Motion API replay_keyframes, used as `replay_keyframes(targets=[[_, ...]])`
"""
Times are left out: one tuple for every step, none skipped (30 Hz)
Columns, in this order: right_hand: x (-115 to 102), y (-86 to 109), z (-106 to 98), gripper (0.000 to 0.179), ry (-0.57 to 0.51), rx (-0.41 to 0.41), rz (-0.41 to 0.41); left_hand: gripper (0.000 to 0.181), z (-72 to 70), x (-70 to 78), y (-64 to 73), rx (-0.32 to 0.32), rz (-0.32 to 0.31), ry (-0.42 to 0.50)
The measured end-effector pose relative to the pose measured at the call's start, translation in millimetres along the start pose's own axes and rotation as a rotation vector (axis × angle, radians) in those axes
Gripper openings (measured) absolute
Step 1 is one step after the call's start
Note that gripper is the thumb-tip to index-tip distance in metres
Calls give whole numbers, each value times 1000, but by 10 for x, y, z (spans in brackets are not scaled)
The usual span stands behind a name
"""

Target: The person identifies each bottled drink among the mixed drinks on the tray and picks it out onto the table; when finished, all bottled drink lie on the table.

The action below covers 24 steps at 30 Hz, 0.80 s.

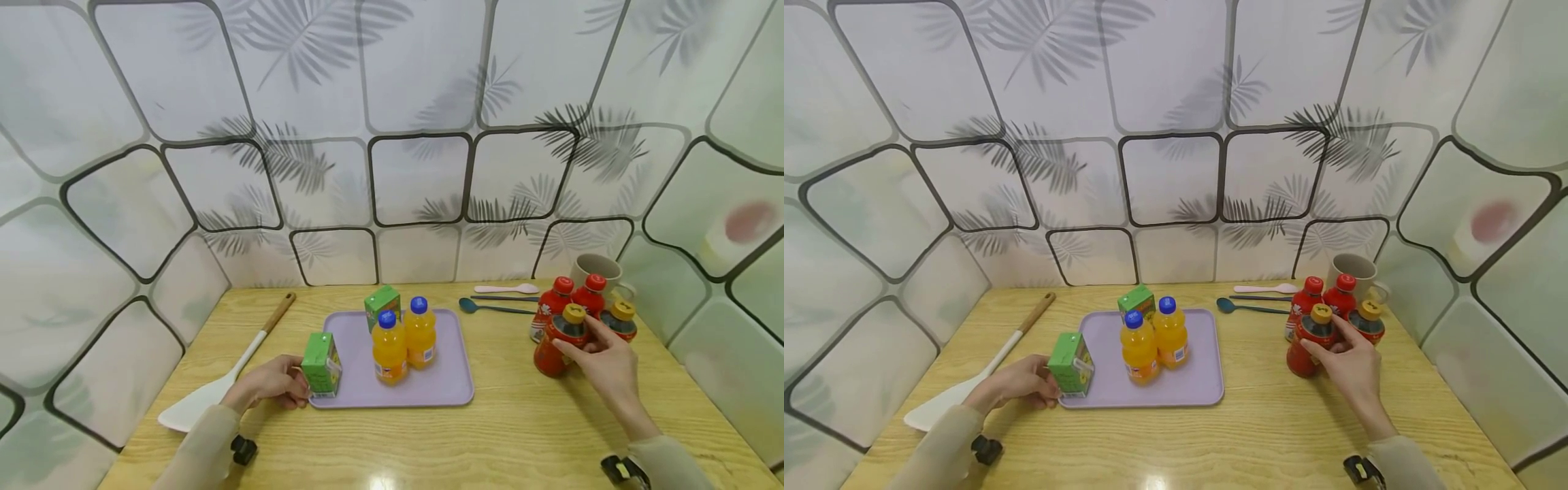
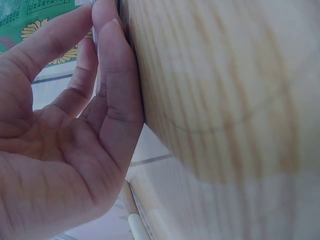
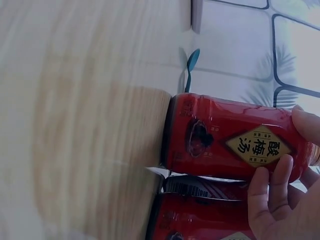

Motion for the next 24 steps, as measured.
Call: replay_keyframes(targets=[[2, 1, -4, 77, 4, -1, 1, 52, 0, 1, 0, 2, 0, -1], [5, 1, -8, 77, 6, -2, 3, 52, 1, 2, 0, 4, 0, -2], [8, 4, -12, 77, 9, 1, 9, 52, 3, 3, 0, 5, 0, -3], [12, 6, -15, 77, 9, 5, 15, 52, 5, 4, 1, 6, 1, -4], [17, 8, -19, 77, 11, 11, 22, 52, 8, 6, 1, 8, 1, -5], [21, 9, -22, 77, 11, 16, 28, 52, 10, 6, 2, 8, 1, -3], [27, 11, -23, 77, 12, 18, 32, 53, 13, 6, 3, 8, 1, 0], [32, 13, -24, 77, 12, 22, 36, 54, 15, 6, 5, 6, 0, 3], [36, 14, -24, 77, 14, 26, 37, 54, 16, 5, 6, 5, 1, 5], [40, 13, -24, 77, 19, 28, 35, 55, 17, 4, 6, 4, 1, 8], [43, 12, -25, 77, 23, 29, 32, 55, 17, 2, 6, 2, 2, 9], [45, 12, -25, 77, 27, 30, 30, 54, 17, -1, 6, 0, 2, 10], [45, 11, -25, 77, 32, 32, 28, 54, 16, -3, 5, -1, 5, 9], [44, 11, -26, 76, 41, 35, 26, 53, 16, -5, 6, -3, 7, 8], [41, 11, -27, 77, 50, 34, 23, 52, 15, -7, 6, -4, 11, 5], [35, 10, -29, 77, 60, 33, 20, 51, 13, -7, 5, -5, 12, 6], [26, 9, -31, 77, 67, 31, 19, 50, 12, -7, 6, -6, 13, 5], [17, 8, -32, 77, 77, 29, 17, 50, 10, -7, 6, -7, 13, 4], [9, 7, -33, 77, 86, 26, 13, 50, 8, -5, 8, -8, 12, 6], [1, 5, -35, 77, 91, 24, 4, 50, 6, -3, 9, -11, 11, 8], [-4, 3, -35, 76, 88, 24, -8, 50, 4, 1, 9, -11, 8, 10], [-8, -1, -36, 75, 84, 25, -22, 50, 1, 4, 9, -12, 5, 12], [-10, -4, -37, 74, 82, 26, -37, 50, 0, 7, 10, -13, 4, 13], [-11, -7, -37, 73, 79, 29, -54, 50, -2, 9, 11, -14, 3, 15]])
Point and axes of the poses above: each hand's wrist, its own y-axis away from the middle knuckle, its own z-axis out of the palm, x = y × z, the point moved 1 cm from there along -y, towards the middle knuckle, and after that the axes turned 4 degrees about -x, right-handed, at the moved point
